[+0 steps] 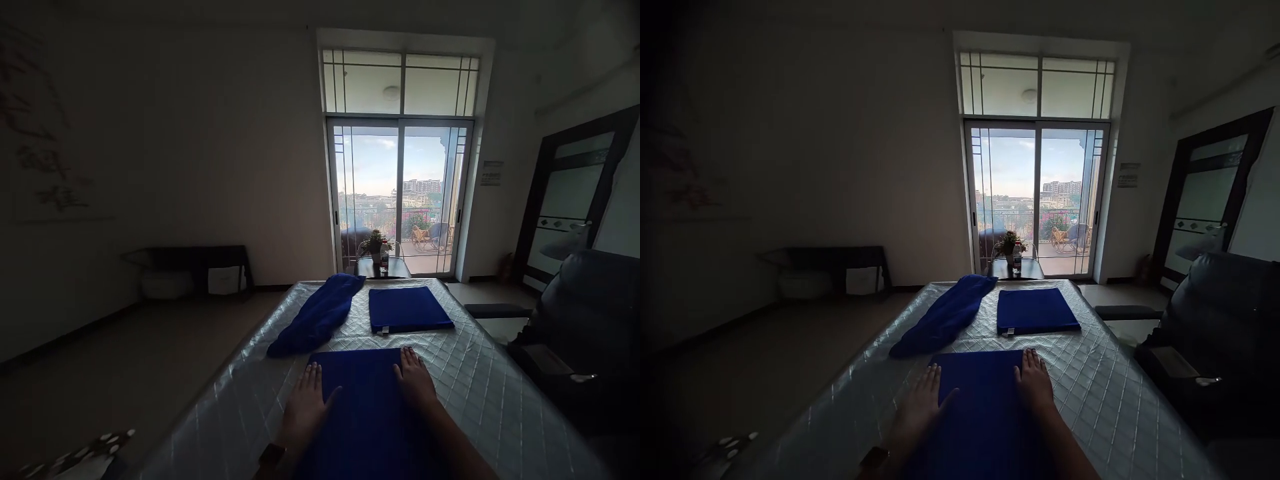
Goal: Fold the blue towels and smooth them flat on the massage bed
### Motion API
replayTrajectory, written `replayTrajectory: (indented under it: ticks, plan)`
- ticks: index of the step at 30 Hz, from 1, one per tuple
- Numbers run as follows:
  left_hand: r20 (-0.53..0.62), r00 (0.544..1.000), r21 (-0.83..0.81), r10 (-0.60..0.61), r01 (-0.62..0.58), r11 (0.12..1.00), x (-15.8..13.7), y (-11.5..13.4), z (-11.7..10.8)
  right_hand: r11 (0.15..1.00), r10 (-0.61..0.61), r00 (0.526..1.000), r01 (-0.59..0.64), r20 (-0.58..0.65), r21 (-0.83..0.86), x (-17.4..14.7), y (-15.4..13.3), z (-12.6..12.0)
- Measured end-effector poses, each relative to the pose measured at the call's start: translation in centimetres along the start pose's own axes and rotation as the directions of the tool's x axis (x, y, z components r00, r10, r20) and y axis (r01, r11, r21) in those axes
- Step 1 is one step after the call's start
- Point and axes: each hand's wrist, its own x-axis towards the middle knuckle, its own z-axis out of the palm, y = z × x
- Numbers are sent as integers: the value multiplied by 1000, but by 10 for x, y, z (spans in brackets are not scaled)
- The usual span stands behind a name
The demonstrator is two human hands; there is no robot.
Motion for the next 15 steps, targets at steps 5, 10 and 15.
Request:
replayTrajectory:
  ticks: [5, 10, 15]
  plan:
    - [15, 963, -111, 268, -265, 958, -9, 79, -9, 1000, -8, 1000, 8, 2, 20, 1, 2, 1]
    - [-99, 823, -280, 559, -563, 778, 4, 185, -12, 999, -44, 999, 45, 24, -20, 1, 8, 8]
    - [-122, 861, -275, 494, -507, 817, 47, 204, 11, 996, -87, 996, 87, 6, -11, 1, 12, 12]
